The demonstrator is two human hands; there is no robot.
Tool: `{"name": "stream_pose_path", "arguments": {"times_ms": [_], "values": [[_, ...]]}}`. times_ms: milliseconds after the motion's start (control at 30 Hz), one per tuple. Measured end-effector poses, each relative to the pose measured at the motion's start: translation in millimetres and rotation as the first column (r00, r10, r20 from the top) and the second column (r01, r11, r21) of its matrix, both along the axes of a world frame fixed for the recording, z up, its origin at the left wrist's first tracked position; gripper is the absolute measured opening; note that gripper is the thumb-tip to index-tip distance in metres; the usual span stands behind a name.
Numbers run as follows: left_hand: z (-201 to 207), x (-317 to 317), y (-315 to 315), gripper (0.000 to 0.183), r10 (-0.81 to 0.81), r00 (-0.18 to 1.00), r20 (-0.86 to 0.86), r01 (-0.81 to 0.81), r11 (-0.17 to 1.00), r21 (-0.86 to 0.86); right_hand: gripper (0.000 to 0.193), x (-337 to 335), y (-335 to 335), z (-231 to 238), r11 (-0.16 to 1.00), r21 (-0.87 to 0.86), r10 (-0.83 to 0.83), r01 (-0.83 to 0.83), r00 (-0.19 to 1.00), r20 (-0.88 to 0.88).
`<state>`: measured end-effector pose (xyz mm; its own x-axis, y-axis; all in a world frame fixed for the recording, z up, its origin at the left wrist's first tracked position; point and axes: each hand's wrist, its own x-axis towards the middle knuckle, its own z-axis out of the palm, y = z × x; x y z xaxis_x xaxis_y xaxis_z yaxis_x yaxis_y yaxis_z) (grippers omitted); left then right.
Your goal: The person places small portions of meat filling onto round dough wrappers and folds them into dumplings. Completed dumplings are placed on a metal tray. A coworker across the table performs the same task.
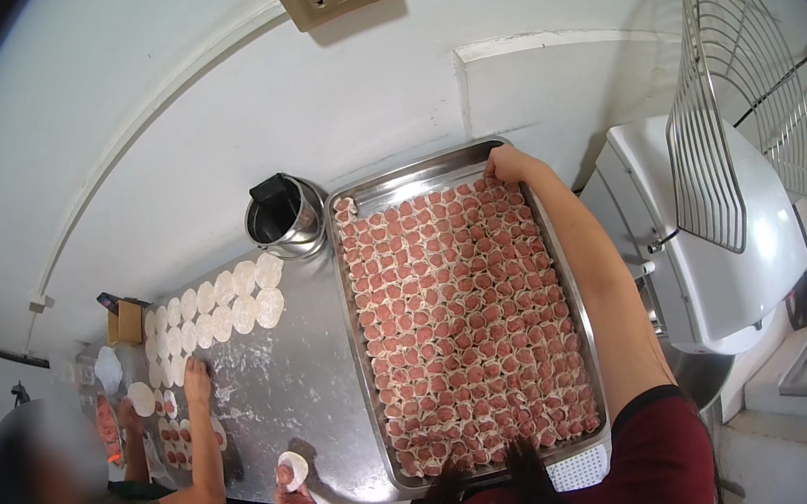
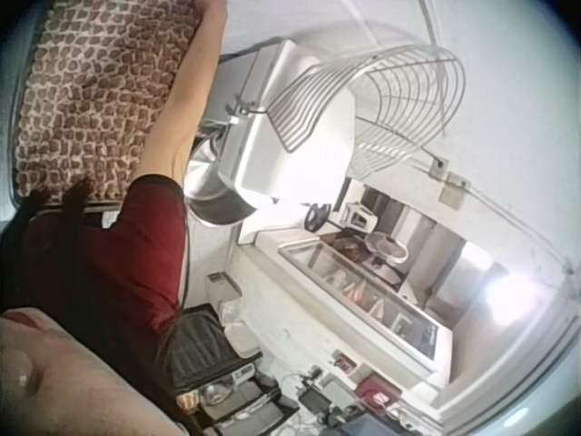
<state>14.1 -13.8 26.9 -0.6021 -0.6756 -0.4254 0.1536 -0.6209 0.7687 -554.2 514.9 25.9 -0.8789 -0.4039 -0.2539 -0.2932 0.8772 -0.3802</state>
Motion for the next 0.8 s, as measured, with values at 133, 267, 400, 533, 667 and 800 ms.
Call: {"name": "stream_pose_path", "arguments": {"times_ms": [133, 267, 400, 533, 667, 800], "values": [[2.8, 2.1, 0.0, 0.034, -0.005, 0.999, 0.031, 0.006, 1.000, -0.007, 0.020, -1.1, 1.3, -4.2, 1.000, -0.006, -0.025, 0.025, 0.991, -0.133], [7.0, 3.7, 3.8, 0.034, 0.040, 0.996, 0.074, -0.039, 0.999, -0.009, 0.018, -6.9, -7.1, -9.3, 0.990, 0.119, -0.058, 0.072, 0.992, -0.115], [-3.5, 11.8, -5.2, 0.034, 0.007, 0.998, 0.061, -0.008, 1.000, 0.012, 0.019, -9.5, -3.9, -16.5, 0.993, 0.086, -0.072, 0.083, 0.990, -0.122], [-11.9, 21.1, -7.4, 0.034, -0.012, 0.999, 0.048, 0.011, 1.000, 0.007, 0.019, -4.6, -8.8, -11.1, 0.993, 0.036, -0.111, 0.115, 0.990, -0.084], [-0.5, 12.6, 3.2, 0.036, -0.069, 0.998, -0.011, 0.069, 0.995, 0.074, 0.021, -5.8, -3.5, -3.4, 0.986, 0.124, -0.085, 0.110, 0.979, -0.187], [16.4, -12.5, 16.9, 0.035, -0.138, 0.990, -0.007, 0.138, 0.990, 0.040, 0.027, 34.8, -49.0, 21.5, 0.887, -0.434, -0.380, 0.158, 0.783, -0.492]]}}
